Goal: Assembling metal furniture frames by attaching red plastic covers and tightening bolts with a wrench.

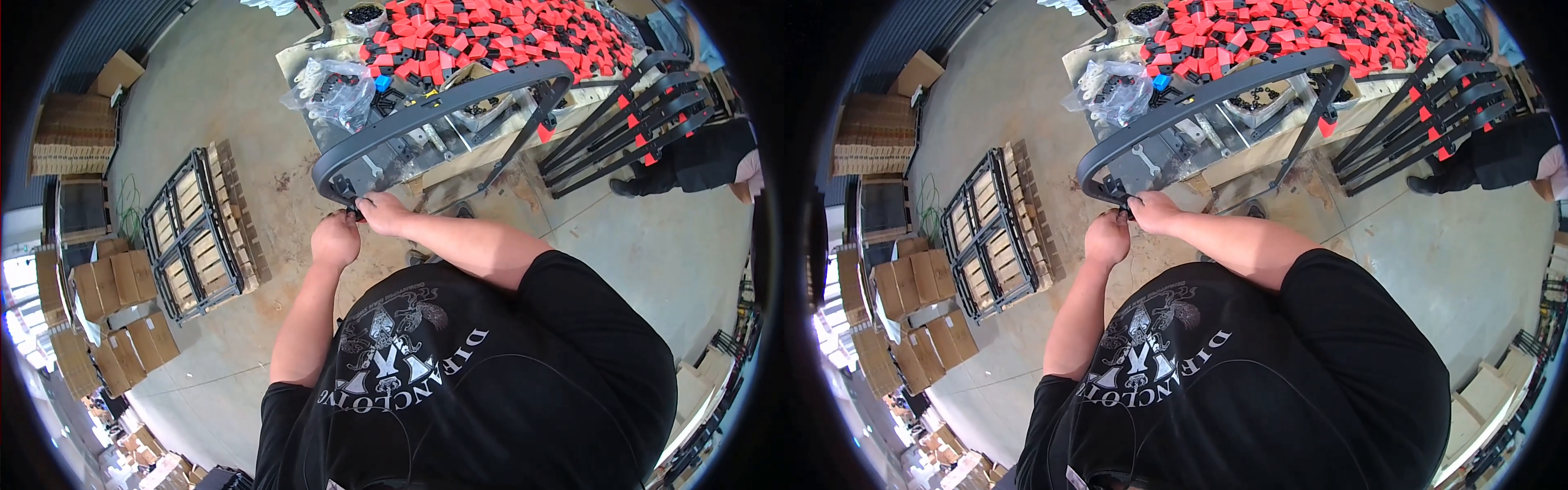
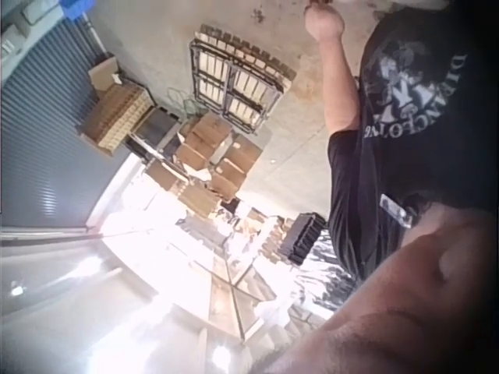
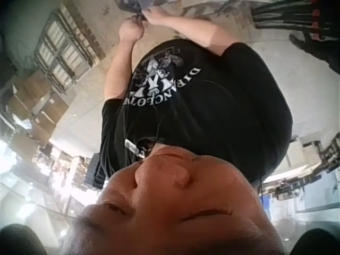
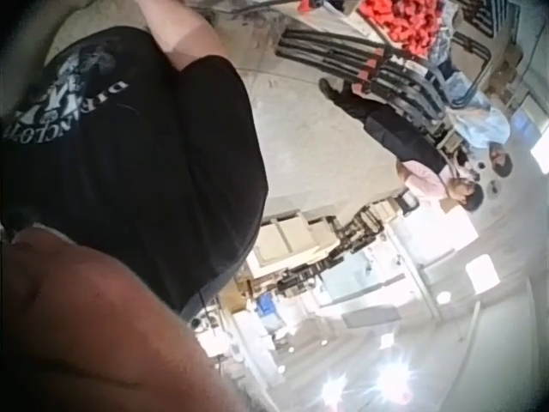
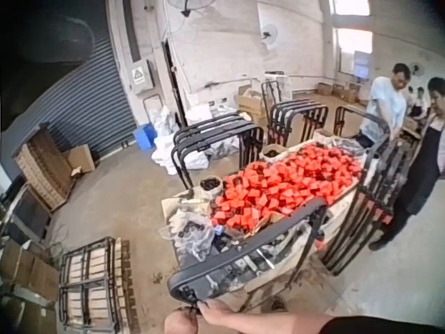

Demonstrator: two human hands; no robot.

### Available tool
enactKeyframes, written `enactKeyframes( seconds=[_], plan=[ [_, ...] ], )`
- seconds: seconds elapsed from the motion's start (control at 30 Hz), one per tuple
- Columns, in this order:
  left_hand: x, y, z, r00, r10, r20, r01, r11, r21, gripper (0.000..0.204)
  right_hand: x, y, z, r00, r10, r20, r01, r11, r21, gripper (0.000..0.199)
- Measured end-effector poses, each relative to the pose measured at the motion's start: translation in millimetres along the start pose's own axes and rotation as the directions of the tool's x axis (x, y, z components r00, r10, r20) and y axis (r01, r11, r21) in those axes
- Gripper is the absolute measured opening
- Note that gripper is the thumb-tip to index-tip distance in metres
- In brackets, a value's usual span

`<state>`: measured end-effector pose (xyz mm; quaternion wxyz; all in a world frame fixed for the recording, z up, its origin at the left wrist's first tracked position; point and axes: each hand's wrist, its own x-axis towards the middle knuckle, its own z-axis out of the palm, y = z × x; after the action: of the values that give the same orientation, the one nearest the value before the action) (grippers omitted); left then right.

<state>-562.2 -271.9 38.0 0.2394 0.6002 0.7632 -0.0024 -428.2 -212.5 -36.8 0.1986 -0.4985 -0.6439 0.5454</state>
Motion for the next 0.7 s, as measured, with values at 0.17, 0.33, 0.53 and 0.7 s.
enactKeyframes(
  seconds=[0.17,0.33,0.53,0.7],
  plan=[
    [3,-5,5,1.0,0.02,-0.013,-0.02,1.0,0.024,0.035,-2,-2,2,1.0,0.023,0.002,-0.023,0.999,-0.025,0.043],
    [5,-3,3,1.0,0.015,0.006,-0.015,1.0,0.014,0.034,0,-6,0,0.995,0.082,0.051,-0.085,0.994,0.063,0.047],
    [3,-4,4,0.999,0.033,-0.011,-0.033,0.999,0.0,0.034,7,-19,-3,0.794,0.505,0.339,-0.603,0.725,0.333,0.058],
    [4,-10,11,0.998,0.04,-0.052,-0.042,0.999,-0.033,0.034,22,15,-52,0.929,0.054,-0.367,-0.148,0.961,-0.234,0.052]
  ],
)
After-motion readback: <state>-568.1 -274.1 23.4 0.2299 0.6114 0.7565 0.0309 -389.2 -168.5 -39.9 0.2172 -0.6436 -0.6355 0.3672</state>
